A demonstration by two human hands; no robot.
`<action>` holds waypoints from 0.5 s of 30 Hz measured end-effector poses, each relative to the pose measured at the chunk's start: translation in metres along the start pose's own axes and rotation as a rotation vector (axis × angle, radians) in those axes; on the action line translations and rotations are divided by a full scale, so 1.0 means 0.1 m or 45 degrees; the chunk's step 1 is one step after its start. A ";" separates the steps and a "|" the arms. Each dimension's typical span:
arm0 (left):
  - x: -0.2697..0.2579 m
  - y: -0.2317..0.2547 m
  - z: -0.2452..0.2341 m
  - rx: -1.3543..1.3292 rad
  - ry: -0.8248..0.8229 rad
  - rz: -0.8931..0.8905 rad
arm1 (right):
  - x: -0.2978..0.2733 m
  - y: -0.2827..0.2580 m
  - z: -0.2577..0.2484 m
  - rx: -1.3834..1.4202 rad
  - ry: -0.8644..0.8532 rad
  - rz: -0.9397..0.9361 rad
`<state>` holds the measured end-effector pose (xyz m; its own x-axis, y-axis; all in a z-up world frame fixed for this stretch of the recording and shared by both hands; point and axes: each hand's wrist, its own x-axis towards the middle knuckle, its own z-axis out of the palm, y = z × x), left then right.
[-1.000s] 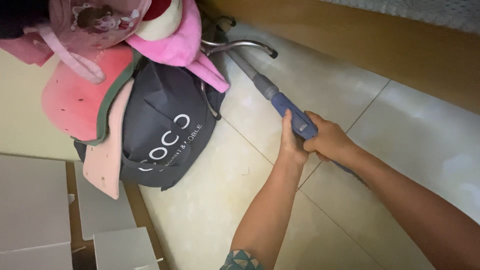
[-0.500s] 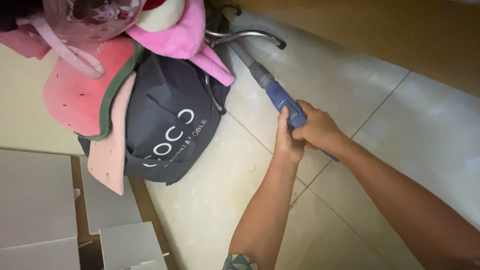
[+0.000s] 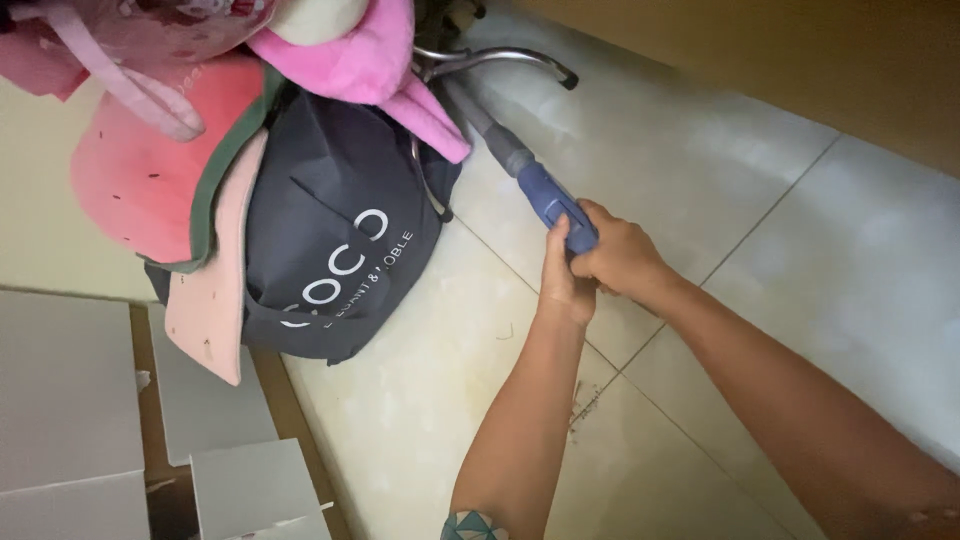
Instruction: Vacuuming the floor under a bed and moving items in a bedroom.
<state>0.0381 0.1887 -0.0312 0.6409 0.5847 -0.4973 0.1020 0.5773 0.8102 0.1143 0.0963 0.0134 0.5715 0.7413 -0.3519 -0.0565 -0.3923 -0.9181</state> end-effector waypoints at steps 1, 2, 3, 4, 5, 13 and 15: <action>-0.01 0.05 0.01 0.042 0.031 -0.005 | 0.09 0.01 0.06 -0.033 0.031 -0.022; 0.03 0.03 -0.05 0.043 0.035 0.000 | 0.11 -0.02 0.07 -0.032 0.028 -0.027; 0.06 0.01 -0.12 0.052 0.016 0.014 | 0.12 -0.04 0.09 -0.061 0.057 -0.029; 0.09 0.00 -0.18 0.061 -0.002 0.028 | 0.14 -0.07 0.11 -0.089 0.087 -0.031; 0.08 0.00 -0.18 0.057 0.001 0.027 | 0.13 -0.08 0.11 -0.092 0.083 -0.029; -0.03 0.02 -0.06 0.105 -0.018 0.023 | 0.29 0.23 0.24 -0.173 0.250 -0.170; -0.09 0.07 -0.02 0.111 -0.012 0.014 | 0.29 0.25 0.24 -0.150 0.248 -0.159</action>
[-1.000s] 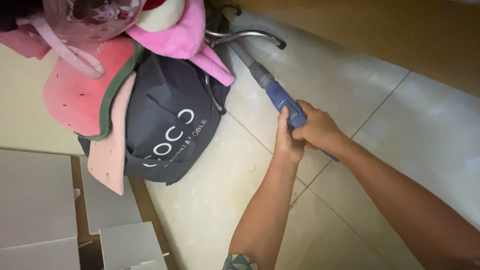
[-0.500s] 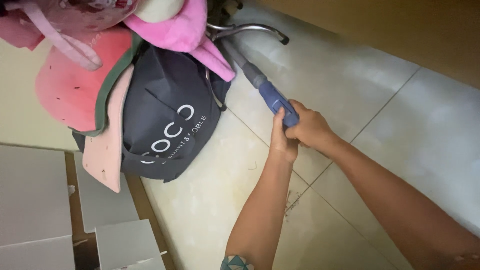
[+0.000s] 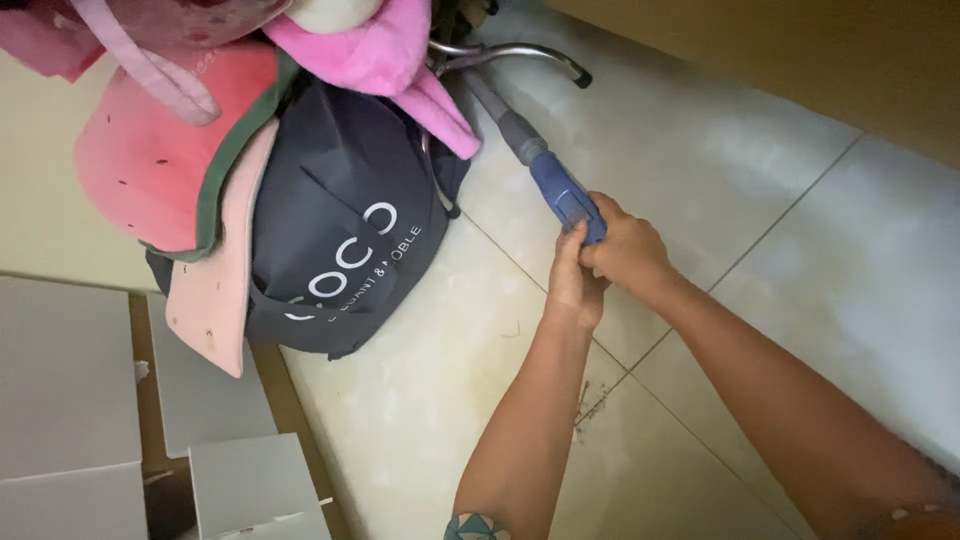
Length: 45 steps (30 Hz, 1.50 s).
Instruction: Vacuuming the floor under a bed and moving items in a bedroom.
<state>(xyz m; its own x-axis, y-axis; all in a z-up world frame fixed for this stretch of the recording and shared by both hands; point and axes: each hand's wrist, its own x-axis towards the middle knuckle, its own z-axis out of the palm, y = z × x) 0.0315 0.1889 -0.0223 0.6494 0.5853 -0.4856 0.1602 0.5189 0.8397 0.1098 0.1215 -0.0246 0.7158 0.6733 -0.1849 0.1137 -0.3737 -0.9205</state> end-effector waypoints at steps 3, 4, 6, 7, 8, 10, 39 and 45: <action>-0.01 0.01 -0.04 -0.007 -0.005 0.007 | -0.10 -0.12 -0.07 0.086 -0.021 0.013; 0.00 0.01 -0.07 -0.016 -0.019 0.023 | -0.15 -0.20 -0.10 0.152 -0.037 0.014; 0.00 0.03 -0.09 -0.007 -0.014 0.036 | -0.19 -0.28 -0.14 0.215 -0.076 0.050; 0.00 0.04 -0.11 0.001 -0.012 0.047 | -0.21 -0.32 -0.17 0.276 -0.112 0.088; 0.02 0.02 -0.10 -0.002 -0.012 0.049 | -0.16 -0.24 -0.13 0.274 -0.113 0.087; 0.07 -0.02 -0.10 0.037 0.089 0.035 | -0.06 -0.08 -0.05 0.200 -0.095 0.041; -0.02 -0.19 0.26 -0.143 0.224 0.072 | -0.28 -0.08 -0.36 -0.231 -0.185 0.044; -0.12 -0.14 0.47 -0.106 0.111 0.060 | -0.32 0.04 -0.45 -0.227 -0.025 0.062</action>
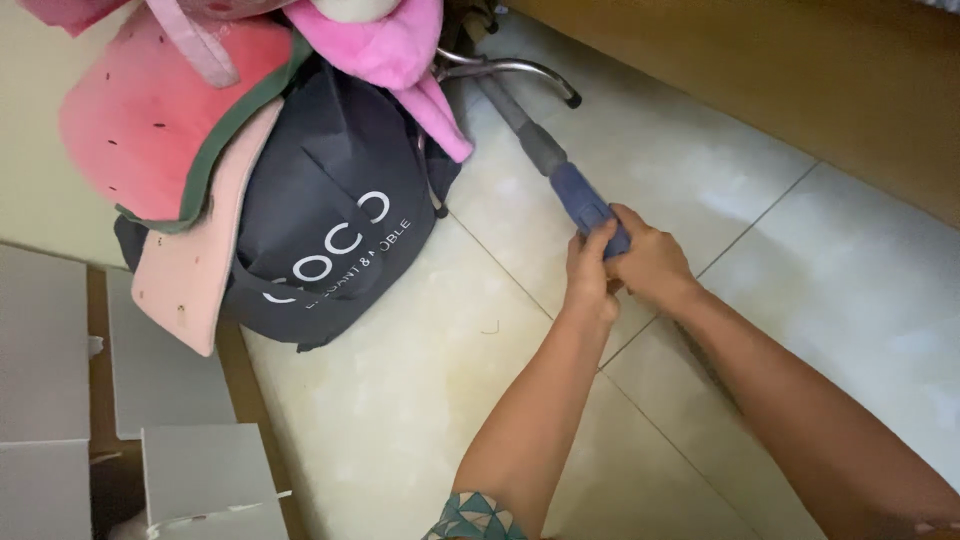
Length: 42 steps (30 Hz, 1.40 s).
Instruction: Vacuuming the floor under a bed and moving items in a bedroom.
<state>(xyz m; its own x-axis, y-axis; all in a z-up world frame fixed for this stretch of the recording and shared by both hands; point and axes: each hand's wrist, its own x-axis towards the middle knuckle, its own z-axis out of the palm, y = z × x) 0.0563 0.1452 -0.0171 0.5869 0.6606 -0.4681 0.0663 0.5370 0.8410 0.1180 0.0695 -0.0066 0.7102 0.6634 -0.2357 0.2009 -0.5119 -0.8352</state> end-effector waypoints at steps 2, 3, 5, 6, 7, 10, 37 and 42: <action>0.08 -0.08 0.01 0.014 -0.058 0.002 | 0.00 0.05 -0.02 -0.033 0.041 0.014; 0.14 -0.15 -0.01 -0.003 -0.066 0.031 | -0.03 0.05 -0.05 -0.030 0.036 0.020; 0.29 -0.31 -0.04 -0.022 -0.077 0.060 | -0.05 0.19 -0.04 -0.031 0.033 0.025; 0.36 -0.40 -0.06 -0.058 -0.087 0.071 | -0.03 0.34 0.00 0.023 0.052 -0.049; 0.43 -0.50 -0.08 -0.098 -0.096 0.083 | -0.01 0.49 0.04 0.074 0.068 -0.125; 0.06 -0.28 0.10 -0.068 -0.056 -0.150 | -0.32 0.36 -0.26 0.254 -0.029 -0.018; -1.96 -2.72 1.80 0.090 -0.799 -0.532 | -1.76 4.14 -1.55 0.334 -0.035 0.351; -1.91 -2.88 2.01 0.105 -0.898 -0.526 | -1.68 4.18 -1.65 0.401 0.042 0.285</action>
<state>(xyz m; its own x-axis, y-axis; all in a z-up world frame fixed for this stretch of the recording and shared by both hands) 0.0875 -0.2413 -0.1151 0.8695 -0.0820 -0.4870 0.4314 0.6063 0.6681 0.1940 -0.3462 -0.2338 0.7352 0.5336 -0.4181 -0.1755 -0.4459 -0.8777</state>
